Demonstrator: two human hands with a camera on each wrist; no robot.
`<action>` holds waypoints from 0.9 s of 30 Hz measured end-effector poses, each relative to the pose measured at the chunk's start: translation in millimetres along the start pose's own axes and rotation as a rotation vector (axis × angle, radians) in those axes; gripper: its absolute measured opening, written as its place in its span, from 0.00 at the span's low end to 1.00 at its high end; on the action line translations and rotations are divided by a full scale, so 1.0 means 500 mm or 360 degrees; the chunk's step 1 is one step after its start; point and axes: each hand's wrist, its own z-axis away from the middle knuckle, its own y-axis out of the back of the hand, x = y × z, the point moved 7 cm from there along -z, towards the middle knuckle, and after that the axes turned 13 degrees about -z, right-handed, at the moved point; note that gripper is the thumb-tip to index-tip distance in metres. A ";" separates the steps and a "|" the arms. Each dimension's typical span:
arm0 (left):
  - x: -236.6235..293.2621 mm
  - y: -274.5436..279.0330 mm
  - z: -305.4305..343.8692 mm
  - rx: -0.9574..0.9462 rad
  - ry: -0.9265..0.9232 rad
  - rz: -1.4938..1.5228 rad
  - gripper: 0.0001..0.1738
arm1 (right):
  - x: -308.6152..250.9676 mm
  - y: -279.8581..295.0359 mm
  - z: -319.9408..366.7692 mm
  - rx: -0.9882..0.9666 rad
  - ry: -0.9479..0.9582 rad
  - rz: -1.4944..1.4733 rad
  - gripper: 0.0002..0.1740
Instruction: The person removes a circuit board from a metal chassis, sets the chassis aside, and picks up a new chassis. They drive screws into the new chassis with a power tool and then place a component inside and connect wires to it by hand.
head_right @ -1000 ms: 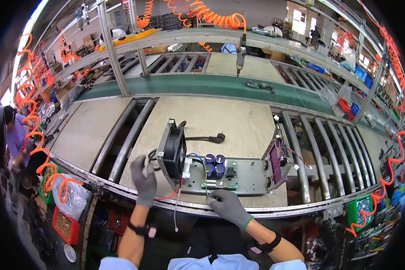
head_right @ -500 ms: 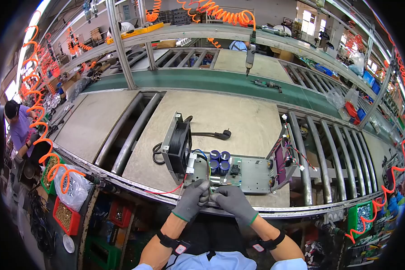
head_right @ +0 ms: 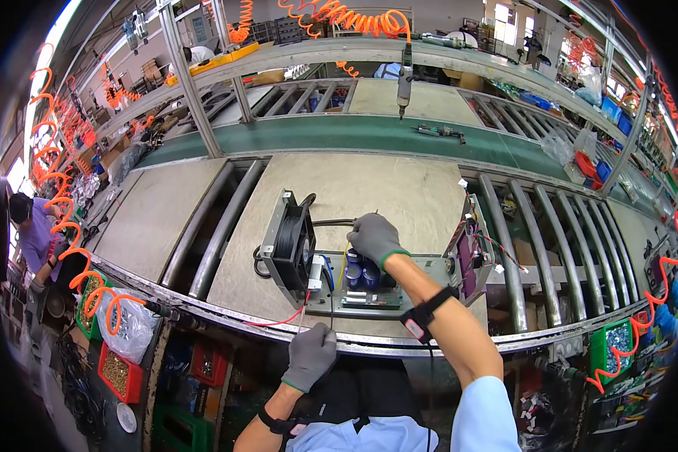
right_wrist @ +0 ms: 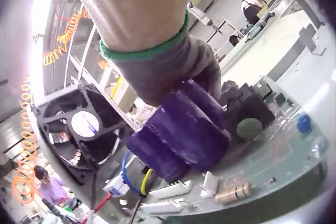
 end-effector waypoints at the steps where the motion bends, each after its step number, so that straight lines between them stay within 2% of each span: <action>1: 0.004 0.004 -0.004 -0.0024 -0.0022 0.0015 0.12 | 0.014 -0.021 -0.018 -0.0078 -0.0082 0.0024 0.16; 4: -0.003 -0.008 -0.030 -0.0241 -0.0078 0.0280 0.14 | 0.018 -0.048 -0.052 -0.0257 -0.0266 0.0163 0.17; 5: -0.004 -0.019 -0.039 -0.0422 0.0011 0.0311 0.16 | 0.016 -0.048 -0.056 -0.0281 -0.0298 0.0255 0.17; 8: 0.025 -0.009 -0.051 -0.0706 0.0261 0.0643 0.18 | 0.025 -0.044 -0.067 -0.0282 -0.0357 0.0431 0.17; 9: 0.031 -0.017 -0.063 -0.0655 0.0174 0.0670 0.19 | 0.026 -0.038 -0.065 -0.0243 -0.0356 0.0432 0.17; 10: 0.023 -0.034 -0.056 -0.0770 0.0285 0.0768 0.19 | 0.028 -0.035 -0.062 -0.0207 -0.0356 0.0433 0.16; 12: 0.026 -0.049 -0.039 -0.1011 0.0526 0.0968 0.18 | -0.014 0.022 -0.004 0.0481 0.0170 0.0253 0.14; 13: 0.022 -0.057 -0.037 -0.0976 0.0519 0.1079 0.16 | -0.040 0.057 0.055 0.0813 0.0437 0.0158 0.14; 15: 0.015 -0.065 -0.035 -0.0984 0.0579 0.1191 0.16 | -0.071 0.096 0.161 0.0752 0.0627 -0.0273 0.13; 16: 0.017 -0.063 -0.036 -0.0997 0.0622 0.1231 0.15 | -0.060 0.089 0.202 0.0527 0.0353 -0.0446 0.13; 17: 0.021 -0.061 -0.037 -0.1005 0.0636 0.1299 0.15 | -0.060 0.074 0.255 0.0139 0.0101 -0.0580 0.14; 18: 0.026 -0.061 -0.039 -0.1014 0.0645 0.1353 0.14 | -0.044 0.047 0.297 -0.0004 0.0146 -0.0540 0.16; 19: 0.025 -0.065 -0.042 -0.1004 0.0649 0.1381 0.14 | -0.023 0.010 0.332 -0.0310 0.0279 -0.0424 0.16; 20: 0.027 -0.071 -0.044 -0.0993 0.0648 0.1408 0.14 | 0.000 -0.027 0.362 -0.0590 0.0111 -0.0474 0.19; 22: 0.035 -0.078 -0.047 -0.0924 0.0628 0.1514 0.14 | 0.027 -0.068 0.392 -0.0864 -0.0140 -0.0653 0.22; 25: 0.048 -0.071 -0.049 -0.0886 0.0612 0.1606 0.13 | 0.059 -0.097 0.393 -0.0784 -0.0361 -0.1125 0.22; 27: 0.050 -0.070 -0.049 -0.0917 0.0616 0.1597 0.13 | 0.060 -0.104 0.393 -0.0802 -0.0426 -0.1278 0.20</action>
